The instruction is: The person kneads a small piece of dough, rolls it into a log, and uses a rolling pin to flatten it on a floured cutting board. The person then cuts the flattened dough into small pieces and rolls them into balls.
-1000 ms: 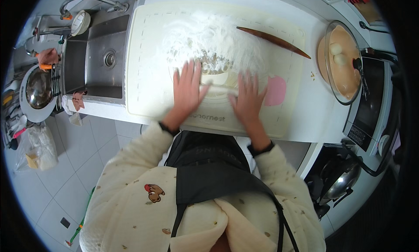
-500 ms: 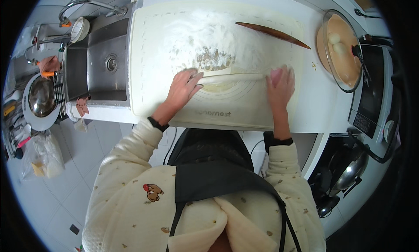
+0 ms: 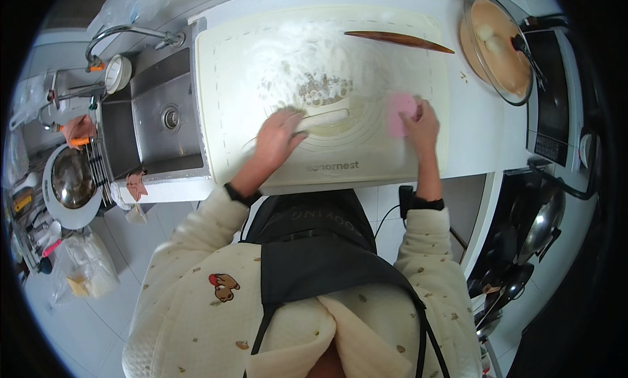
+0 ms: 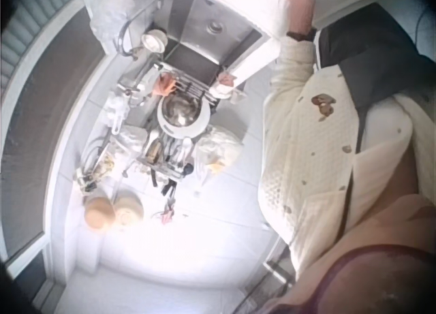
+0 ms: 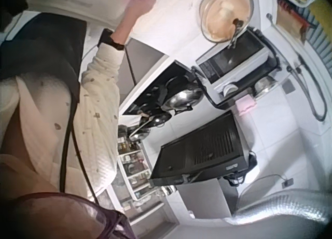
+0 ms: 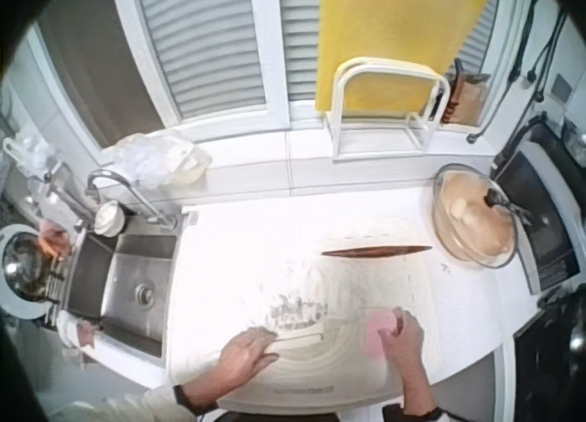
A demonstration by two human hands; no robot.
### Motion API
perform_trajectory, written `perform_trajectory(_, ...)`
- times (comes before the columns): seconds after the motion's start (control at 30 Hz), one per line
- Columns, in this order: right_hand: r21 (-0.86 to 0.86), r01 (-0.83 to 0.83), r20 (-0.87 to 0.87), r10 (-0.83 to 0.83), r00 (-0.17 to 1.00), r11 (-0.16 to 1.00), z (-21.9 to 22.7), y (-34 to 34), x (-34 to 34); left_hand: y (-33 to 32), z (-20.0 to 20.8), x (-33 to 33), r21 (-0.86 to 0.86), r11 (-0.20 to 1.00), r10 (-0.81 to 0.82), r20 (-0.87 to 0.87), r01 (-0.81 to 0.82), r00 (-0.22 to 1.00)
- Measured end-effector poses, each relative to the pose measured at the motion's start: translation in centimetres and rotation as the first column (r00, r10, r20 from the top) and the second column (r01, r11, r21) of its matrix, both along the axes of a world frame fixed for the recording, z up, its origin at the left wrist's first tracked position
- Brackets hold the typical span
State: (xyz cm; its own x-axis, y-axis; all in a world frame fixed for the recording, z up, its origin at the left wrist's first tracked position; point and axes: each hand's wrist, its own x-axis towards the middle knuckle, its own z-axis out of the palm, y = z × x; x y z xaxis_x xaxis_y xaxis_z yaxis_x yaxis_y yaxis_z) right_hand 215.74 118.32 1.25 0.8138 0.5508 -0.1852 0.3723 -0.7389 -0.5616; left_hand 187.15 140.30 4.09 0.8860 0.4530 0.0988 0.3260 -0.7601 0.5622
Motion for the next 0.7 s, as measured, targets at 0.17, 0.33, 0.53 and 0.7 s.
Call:
perform_trajectory(0.17,0.174,0.081,0.137,-0.106,0.985,0.981,2.7,3.5,-8.7,-0.8,-1.6,6.8,-0.131,0.988,-0.083,-0.022,0.079,0.996)
perform_trajectory(0.33,0.115,-0.041,0.36,-0.004,0.933,0.993,2.6,5.6,-10.0,-0.7,-2.2,8.3,-0.184,0.982,-0.035,0.001,0.035,0.999)
perform_trajectory(0.53,0.134,-0.071,0.3,0.028,0.954,0.988,3.2,5.6,-12.1,-0.7,-2.4,8.4,-0.383,0.923,0.042,-0.013,-0.043,0.999)
perform_trajectory(0.7,0.128,-0.148,0.392,0.087,0.916,0.981,2.9,6.2,-14.9,-0.9,-2.7,8.7,-0.36,0.933,0.036,0.119,0.01,0.992)
